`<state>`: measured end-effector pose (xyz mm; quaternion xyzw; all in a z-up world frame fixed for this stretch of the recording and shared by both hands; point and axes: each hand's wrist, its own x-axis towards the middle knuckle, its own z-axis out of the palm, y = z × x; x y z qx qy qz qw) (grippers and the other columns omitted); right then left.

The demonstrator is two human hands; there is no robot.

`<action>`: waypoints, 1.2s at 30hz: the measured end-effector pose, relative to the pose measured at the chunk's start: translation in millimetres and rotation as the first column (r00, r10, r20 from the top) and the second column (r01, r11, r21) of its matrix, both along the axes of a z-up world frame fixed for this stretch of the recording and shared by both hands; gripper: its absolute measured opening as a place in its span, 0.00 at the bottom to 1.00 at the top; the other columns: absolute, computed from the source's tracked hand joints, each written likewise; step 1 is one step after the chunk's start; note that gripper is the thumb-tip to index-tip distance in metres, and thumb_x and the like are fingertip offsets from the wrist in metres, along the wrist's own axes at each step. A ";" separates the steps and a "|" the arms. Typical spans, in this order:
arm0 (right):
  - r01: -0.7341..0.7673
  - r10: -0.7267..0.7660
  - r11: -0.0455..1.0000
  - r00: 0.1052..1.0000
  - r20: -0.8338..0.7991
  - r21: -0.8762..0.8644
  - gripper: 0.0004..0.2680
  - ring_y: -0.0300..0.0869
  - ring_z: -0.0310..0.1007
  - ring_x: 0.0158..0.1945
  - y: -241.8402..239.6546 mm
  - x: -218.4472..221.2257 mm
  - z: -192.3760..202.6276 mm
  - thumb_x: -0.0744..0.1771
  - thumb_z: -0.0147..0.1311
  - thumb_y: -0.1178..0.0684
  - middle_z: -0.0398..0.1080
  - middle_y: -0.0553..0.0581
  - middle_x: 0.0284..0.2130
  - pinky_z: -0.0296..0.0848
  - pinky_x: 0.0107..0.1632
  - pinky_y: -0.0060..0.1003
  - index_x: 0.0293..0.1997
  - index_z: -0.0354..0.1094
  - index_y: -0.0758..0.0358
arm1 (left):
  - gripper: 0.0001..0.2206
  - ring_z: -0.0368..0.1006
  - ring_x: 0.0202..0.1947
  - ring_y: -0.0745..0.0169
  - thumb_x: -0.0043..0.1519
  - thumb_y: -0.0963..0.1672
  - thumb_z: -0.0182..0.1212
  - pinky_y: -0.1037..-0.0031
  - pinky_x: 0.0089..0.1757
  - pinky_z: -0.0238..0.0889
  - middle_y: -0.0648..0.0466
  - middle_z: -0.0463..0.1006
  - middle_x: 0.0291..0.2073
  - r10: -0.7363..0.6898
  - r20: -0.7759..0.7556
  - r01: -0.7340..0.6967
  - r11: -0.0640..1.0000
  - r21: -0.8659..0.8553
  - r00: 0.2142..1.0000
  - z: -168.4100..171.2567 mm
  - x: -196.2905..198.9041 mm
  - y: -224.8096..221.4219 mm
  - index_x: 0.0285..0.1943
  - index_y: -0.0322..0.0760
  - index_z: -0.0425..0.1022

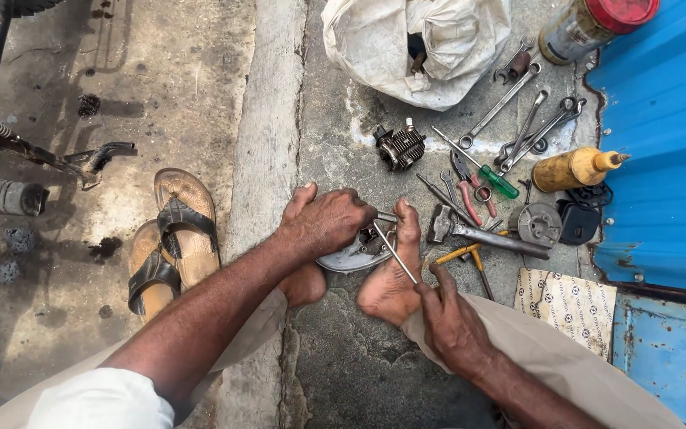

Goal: Disassembling and inspecting motorcycle engine components using manual tools.

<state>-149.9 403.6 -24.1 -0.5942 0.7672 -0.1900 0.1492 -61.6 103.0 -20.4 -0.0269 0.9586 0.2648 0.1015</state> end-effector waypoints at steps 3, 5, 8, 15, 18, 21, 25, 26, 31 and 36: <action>0.164 -0.165 0.986 0.983 -0.086 -0.015 0.13 0.59 0.79 0.34 -4.2 -50.3 1.6 0.67 0.53 0.63 0.74 0.72 0.39 0.81 0.33 0.50 0.57 0.62 0.77 | 0.08 0.79 0.43 0.47 0.58 0.40 0.62 0.57 0.44 0.72 0.42 0.80 0.33 0.152 -0.128 -0.150 0.988 0.026 0.980 -27.1 4.9 13.7 0.45 0.37 0.79; 0.215 -0.201 0.969 0.973 -0.113 0.121 0.09 0.56 0.80 0.33 -26.4 -84.3 -0.3 0.68 0.51 0.61 0.76 0.70 0.36 0.81 0.32 0.48 0.54 0.65 0.72 | 0.07 0.78 0.40 0.47 0.57 0.39 0.62 0.57 0.42 0.73 0.42 0.80 0.32 0.191 -0.234 -0.193 0.981 0.014 0.953 -38.8 7.2 25.6 0.44 0.33 0.77; 0.346 -0.352 0.897 0.936 -0.030 0.276 0.09 0.50 0.82 0.30 -71.9 -129.3 -7.5 0.71 0.47 0.59 0.78 0.69 0.33 0.80 0.30 0.42 0.56 0.66 0.67 | 0.06 0.77 0.36 0.49 0.58 0.38 0.62 0.58 0.37 0.73 0.42 0.80 0.30 0.275 -0.380 -0.300 0.954 -0.009 0.883 -50.0 4.8 41.2 0.42 0.28 0.74; 0.439 -0.554 0.798 0.804 0.215 0.412 0.24 0.52 0.73 0.28 -251.0 -132.2 -5.2 0.66 0.43 0.67 0.76 0.73 0.37 0.78 0.30 0.43 0.73 0.51 0.70 | 0.13 0.77 0.34 0.50 0.61 0.38 0.61 0.61 0.34 0.72 0.40 0.80 0.32 0.507 -0.534 -0.630 0.774 -0.063 0.677 -44.8 2.1 73.4 0.51 0.18 0.73; 0.316 -0.341 0.939 0.907 0.247 0.136 0.23 0.45 0.74 0.31 -312.9 -117.1 -63.9 0.64 0.54 0.62 0.71 0.66 0.35 0.79 0.33 0.38 0.67 0.53 0.78 | 0.19 0.77 0.38 0.46 0.57 0.38 0.61 0.59 0.38 0.72 0.37 0.80 0.36 0.552 -0.563 -0.718 0.687 -0.110 0.614 -37.9 0.9 81.4 0.55 0.14 0.72; 0.065 -0.052 0.998 0.896 0.442 -0.015 0.19 0.44 0.74 0.26 -341.6 -49.1 -17.4 0.67 0.46 0.66 0.71 0.63 0.26 0.79 0.28 0.36 0.66 0.52 0.80 | 0.21 0.76 0.41 0.44 0.55 0.38 0.61 0.57 0.42 0.71 0.34 0.80 0.39 0.572 -0.543 -0.749 0.639 -0.176 0.615 -28.2 8.0 92.0 0.55 0.12 0.70; -0.236 0.213 0.961 0.964 0.162 0.141 0.07 0.46 0.73 0.27 -341.8 27.7 -16.2 0.67 0.41 0.72 0.71 0.61 0.30 0.77 0.24 0.33 0.45 0.64 0.73 | 0.23 0.76 0.40 0.40 0.51 0.40 0.64 0.56 0.41 0.70 0.27 0.79 0.43 0.581 -0.571 -0.735 0.675 -0.060 0.580 1.7 26.7 98.0 0.52 0.10 0.71; -0.378 0.375 0.924 0.925 0.057 0.055 0.07 0.45 0.74 0.29 -334.9 48.1 -22.9 0.65 0.45 0.69 0.72 0.61 0.31 0.78 0.27 0.36 0.44 0.65 0.71 | 0.15 0.77 0.39 0.42 0.52 0.40 0.65 0.55 0.42 0.70 0.33 0.81 0.38 0.538 -0.301 -0.560 0.828 0.015 0.787 12.3 37.4 102.2 0.46 0.19 0.76; -0.655 0.653 0.753 0.731 -0.198 0.069 0.07 0.47 0.76 0.36 -258.5 94.0 24.5 0.65 0.55 0.56 0.73 0.60 0.33 0.77 0.44 0.49 0.44 0.67 0.66 | 0.12 0.78 0.34 0.43 0.55 0.46 0.73 0.53 0.44 0.72 0.37 0.81 0.27 -0.193 0.218 0.068 0.875 0.479 0.957 181.7 73.0 58.5 0.43 0.35 0.83; -0.584 0.559 0.807 0.804 -0.203 -0.090 0.10 0.49 0.70 0.49 -167.6 117.8 21.1 0.65 0.52 0.53 0.69 0.61 0.41 0.70 0.55 0.51 0.48 0.66 0.67 | 0.10 0.77 0.45 0.49 0.57 0.39 0.62 0.60 0.39 0.76 0.43 0.80 0.47 -0.015 0.093 0.034 0.978 -0.207 0.996 115.1 -0.6 32.1 0.46 0.36 0.82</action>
